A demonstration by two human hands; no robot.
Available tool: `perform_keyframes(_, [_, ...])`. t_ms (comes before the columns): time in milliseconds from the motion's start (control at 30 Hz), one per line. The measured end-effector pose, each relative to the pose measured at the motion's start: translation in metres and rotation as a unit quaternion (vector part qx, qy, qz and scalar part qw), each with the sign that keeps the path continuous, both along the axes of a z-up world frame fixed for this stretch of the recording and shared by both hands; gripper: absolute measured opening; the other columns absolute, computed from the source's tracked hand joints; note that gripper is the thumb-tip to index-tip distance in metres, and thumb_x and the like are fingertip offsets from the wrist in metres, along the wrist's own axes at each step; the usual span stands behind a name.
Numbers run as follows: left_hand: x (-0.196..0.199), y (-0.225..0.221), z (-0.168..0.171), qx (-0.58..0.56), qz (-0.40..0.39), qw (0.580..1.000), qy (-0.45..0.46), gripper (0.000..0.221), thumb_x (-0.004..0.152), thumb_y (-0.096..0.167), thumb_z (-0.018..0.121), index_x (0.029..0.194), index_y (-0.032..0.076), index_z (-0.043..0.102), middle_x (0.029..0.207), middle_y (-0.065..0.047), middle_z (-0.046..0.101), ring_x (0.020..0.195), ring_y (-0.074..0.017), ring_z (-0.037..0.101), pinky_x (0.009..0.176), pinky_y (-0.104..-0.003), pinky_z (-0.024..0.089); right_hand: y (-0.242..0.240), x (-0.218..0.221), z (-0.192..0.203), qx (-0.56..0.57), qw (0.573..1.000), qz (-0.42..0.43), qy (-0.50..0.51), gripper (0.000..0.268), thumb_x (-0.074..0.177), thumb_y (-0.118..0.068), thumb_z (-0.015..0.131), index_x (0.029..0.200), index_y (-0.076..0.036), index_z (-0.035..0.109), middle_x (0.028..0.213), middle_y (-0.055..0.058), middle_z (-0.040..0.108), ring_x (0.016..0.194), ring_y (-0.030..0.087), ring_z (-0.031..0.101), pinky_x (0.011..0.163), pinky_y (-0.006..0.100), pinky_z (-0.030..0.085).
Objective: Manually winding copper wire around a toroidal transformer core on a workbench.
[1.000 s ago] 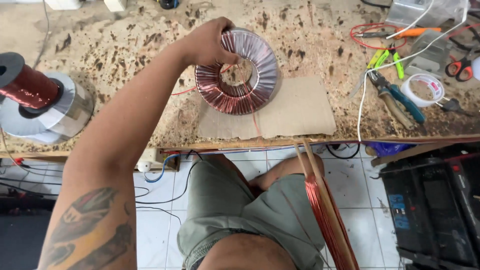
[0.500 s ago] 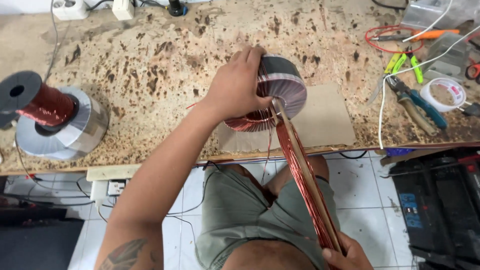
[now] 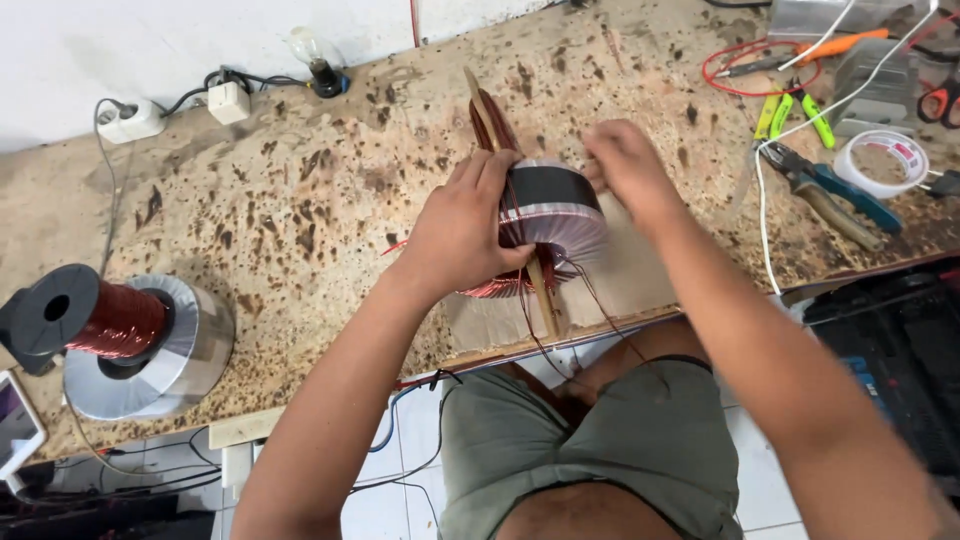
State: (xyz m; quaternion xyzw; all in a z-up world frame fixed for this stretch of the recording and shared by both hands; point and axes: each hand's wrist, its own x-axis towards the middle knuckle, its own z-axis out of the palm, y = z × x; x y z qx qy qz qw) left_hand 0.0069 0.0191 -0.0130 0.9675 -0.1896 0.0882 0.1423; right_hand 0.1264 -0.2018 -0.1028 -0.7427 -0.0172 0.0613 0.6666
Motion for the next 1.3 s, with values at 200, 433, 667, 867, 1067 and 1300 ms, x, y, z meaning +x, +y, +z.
perform_keyframes(200, [-0.011, -0.004, 0.002, 0.035, -0.017, 0.999, 0.023, 0.101, 0.074, 0.046, 0.087, 0.151, 0.0, 0.041, 0.135, -0.02, 0.055, 0.131, -0.0366, 0.052, 0.089, -0.054, 0.059, 0.05, -0.015, 0.058, -0.103, 0.971, 0.19, 0.106, 0.067, 0.087, -0.058, 0.068, 0.11, 0.005, 0.068, 0.098, 0.024, 0.07, 0.091, 0.034, 0.069, 0.077, 0.043, 0.054])
perform_keyframes(433, [-0.005, 0.0, 0.012, 0.031, 0.004, 0.998, 0.047, 0.105, 0.071, 0.046, 0.089, 0.152, 0.001, 0.041, 0.133, -0.018, 0.056, 0.129, -0.0346, 0.054, 0.09, -0.053, 0.058, 0.032, 0.066, 0.016, -0.183, 0.983, 0.021, 0.021, 0.063, 0.077, -0.058, 0.087, 0.104, -0.004, 0.072, 0.086, 0.016, 0.069, 0.082, 0.032, 0.072, 0.064, 0.043, 0.057])
perform_keyframes(667, [-0.001, 0.01, 0.01, -0.007, 0.017, 0.998, 0.06, 0.104, 0.07, 0.04, 0.09, 0.151, -0.001, 0.04, 0.136, -0.023, 0.054, 0.131, -0.0407, 0.053, 0.092, -0.058, 0.057, 0.005, 0.096, 0.013, 0.1, 0.977, -0.084, 0.166, 0.067, 0.093, -0.048, 0.071, 0.14, -0.012, 0.04, 0.108, 0.023, 0.071, 0.07, 0.027, 0.08, 0.04, 0.031, 0.054])
perform_keyframes(867, [-0.001, 0.004, 0.004, -0.007, 0.029, 0.998, 0.059, 0.107, 0.066, 0.042, 0.093, 0.15, 0.0, 0.041, 0.137, -0.021, 0.052, 0.132, -0.0398, 0.051, 0.091, -0.059, 0.057, 0.027, 0.005, 0.038, 0.046, 0.945, 0.214, 0.245, 0.04, 0.089, -0.04, 0.075, 0.111, -0.007, 0.074, 0.096, 0.016, 0.076, 0.089, 0.029, 0.075, 0.076, 0.04, 0.059])
perform_keyframes(1067, [-0.003, 0.008, 0.003, -0.062, 0.004, 0.998, 0.023, 0.101, 0.068, 0.035, 0.092, 0.147, 0.002, 0.04, 0.142, -0.023, 0.051, 0.129, -0.0393, 0.051, 0.097, -0.053, 0.051, -0.024, 0.127, 0.102, -0.083, 0.992, 0.012, 0.094, 0.029, 0.104, -0.009, 0.035, 0.111, -0.013, 0.062, 0.093, 0.004, 0.068, 0.079, 0.015, 0.063, 0.075, 0.027, 0.053])
perform_keyframes(1300, [-0.006, 0.003, -0.001, -0.046, 0.025, 0.999, -0.013, 0.106, 0.059, 0.033, 0.098, 0.145, 0.002, 0.043, 0.139, -0.02, 0.054, 0.126, -0.039, 0.054, 0.092, -0.052, 0.053, 0.003, 0.016, 0.149, -0.009, 0.987, 0.138, 0.085, 0.049, 0.109, -0.04, 0.031, 0.081, -0.012, 0.06, 0.111, 0.011, 0.077, 0.105, 0.022, 0.078, 0.1, 0.037, 0.062])
